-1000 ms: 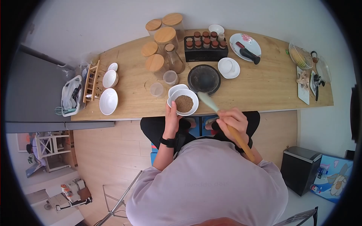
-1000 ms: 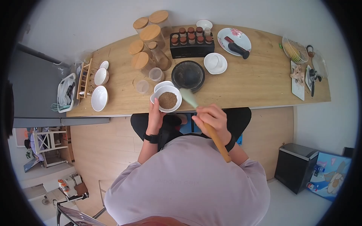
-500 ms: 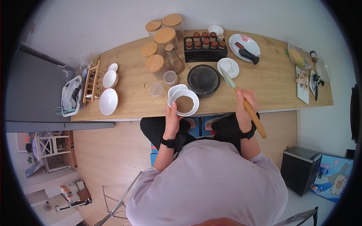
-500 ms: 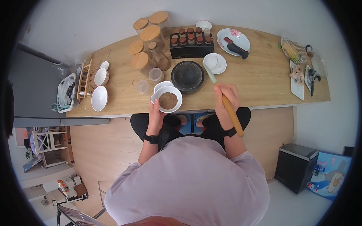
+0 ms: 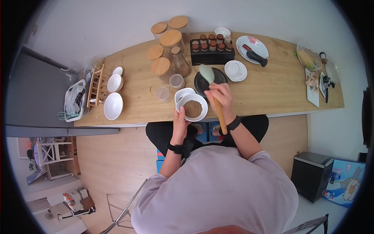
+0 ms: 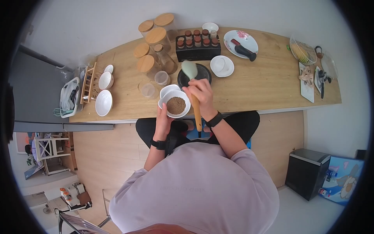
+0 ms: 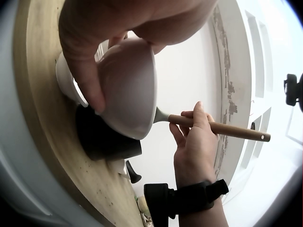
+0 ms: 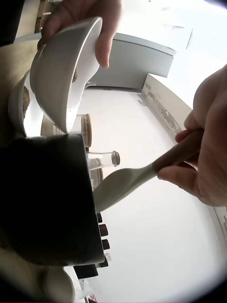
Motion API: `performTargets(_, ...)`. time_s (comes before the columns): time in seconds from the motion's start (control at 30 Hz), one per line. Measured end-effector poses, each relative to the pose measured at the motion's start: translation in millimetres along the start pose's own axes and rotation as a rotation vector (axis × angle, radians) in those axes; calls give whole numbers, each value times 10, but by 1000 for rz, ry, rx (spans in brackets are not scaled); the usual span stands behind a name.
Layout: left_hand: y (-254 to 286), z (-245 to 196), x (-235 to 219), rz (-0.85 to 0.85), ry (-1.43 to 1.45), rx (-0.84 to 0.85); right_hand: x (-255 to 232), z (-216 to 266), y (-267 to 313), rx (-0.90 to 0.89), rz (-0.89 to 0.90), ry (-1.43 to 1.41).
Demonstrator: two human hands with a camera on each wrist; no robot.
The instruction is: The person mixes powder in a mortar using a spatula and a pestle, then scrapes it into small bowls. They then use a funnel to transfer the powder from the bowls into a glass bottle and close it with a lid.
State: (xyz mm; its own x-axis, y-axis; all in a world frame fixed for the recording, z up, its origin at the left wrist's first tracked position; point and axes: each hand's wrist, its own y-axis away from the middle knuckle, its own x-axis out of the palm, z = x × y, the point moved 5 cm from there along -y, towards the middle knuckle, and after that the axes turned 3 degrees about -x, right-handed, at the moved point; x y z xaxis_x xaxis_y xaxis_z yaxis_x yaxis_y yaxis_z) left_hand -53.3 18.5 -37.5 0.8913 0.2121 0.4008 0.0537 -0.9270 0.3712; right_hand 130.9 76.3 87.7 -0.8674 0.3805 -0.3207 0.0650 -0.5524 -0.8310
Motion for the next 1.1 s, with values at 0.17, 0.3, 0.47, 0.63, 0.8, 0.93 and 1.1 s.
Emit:
performTargets(0.17, 17, -58, 16, -25, 3, 7, -256, 74, -39, 150, 21, -274)
performTargets(0.3, 35, -62, 34, -41, -16, -9, -462, -91, -268, 134, -93, -72)
performTargets(0.47, 49, -103, 78, -20, -8, 14, -160, -312, -309, -4, 167, -152)
performTargets(0.63, 22, -29, 40, -32, -12, 1, -344, -105, -373, 16, 436, -418)
performTargets(0.8, 13, -37, 35, -28, -20, -9, -505, -227, -357, 197, 351, -591)
performTargets(0.93, 45, -61, 44, -33, -20, -5, -338, -279, -279, 150, 283, -421)
performTargets(1.1, 40, -54, 42, -15, -22, -6, -687, -98, -229, 171, 405, -591)
